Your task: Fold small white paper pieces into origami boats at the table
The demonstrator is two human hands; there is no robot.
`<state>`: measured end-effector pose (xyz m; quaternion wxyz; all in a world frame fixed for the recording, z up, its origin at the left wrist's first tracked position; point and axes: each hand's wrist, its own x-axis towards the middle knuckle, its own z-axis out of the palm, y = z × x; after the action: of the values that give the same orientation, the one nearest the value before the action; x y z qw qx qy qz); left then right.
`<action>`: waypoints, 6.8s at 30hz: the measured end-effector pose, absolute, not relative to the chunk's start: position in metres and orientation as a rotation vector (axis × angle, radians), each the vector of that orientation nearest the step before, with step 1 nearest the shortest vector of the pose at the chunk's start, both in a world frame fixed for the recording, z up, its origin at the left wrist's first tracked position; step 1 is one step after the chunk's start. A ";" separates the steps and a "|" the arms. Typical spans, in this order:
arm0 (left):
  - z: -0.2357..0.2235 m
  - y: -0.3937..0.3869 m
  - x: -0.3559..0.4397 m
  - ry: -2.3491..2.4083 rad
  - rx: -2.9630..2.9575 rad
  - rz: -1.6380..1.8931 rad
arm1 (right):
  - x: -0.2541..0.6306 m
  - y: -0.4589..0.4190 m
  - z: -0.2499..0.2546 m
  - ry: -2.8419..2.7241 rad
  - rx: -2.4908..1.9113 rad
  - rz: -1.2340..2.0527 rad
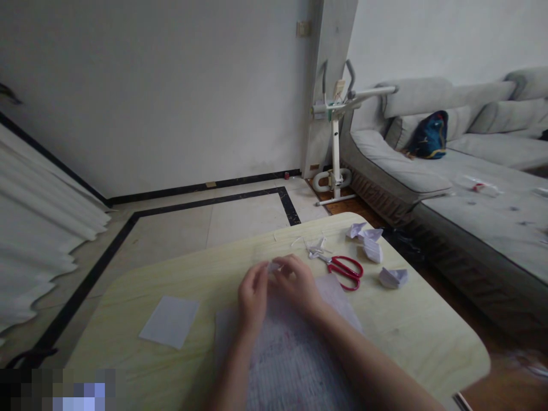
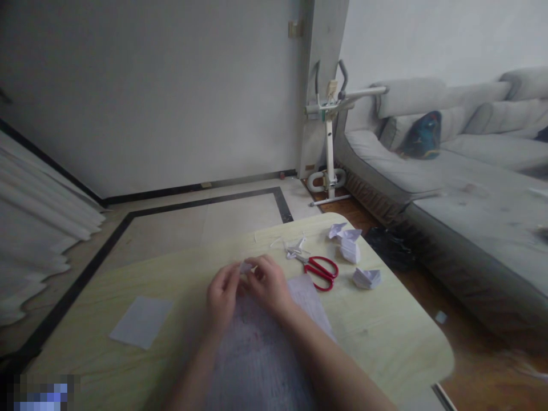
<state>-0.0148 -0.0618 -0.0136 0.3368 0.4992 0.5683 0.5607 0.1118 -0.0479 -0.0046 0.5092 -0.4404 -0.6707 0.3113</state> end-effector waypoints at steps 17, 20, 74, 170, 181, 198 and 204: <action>-0.005 -0.066 -0.018 1.343 1.203 1.350 | 0.118 -0.041 0.003 -1.473 -1.041 1.077; -0.003 -0.067 -0.016 1.347 1.180 1.361 | 0.117 -0.041 0.005 -1.454 -1.016 1.107; -0.001 -0.067 -0.012 1.429 1.198 1.409 | 0.110 -0.047 -0.007 -1.494 -1.129 0.930; 0.001 -0.066 -0.013 1.410 1.370 1.555 | 0.118 -0.041 0.005 -1.427 -1.077 1.118; 0.002 -0.066 -0.013 1.392 1.120 1.497 | 0.114 -0.043 0.007 -1.364 -1.114 1.153; 0.006 -0.067 -0.014 1.359 0.967 1.467 | 0.114 -0.044 0.006 -1.290 -1.118 1.199; 0.000 -0.067 -0.014 1.260 0.898 1.457 | 0.114 -0.045 0.008 -1.280 -1.129 1.202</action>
<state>-0.0144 -0.0668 0.0000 0.4865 0.3692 0.5179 0.5991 0.1136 -0.0448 0.0079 0.5028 -0.4674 -0.5300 0.4978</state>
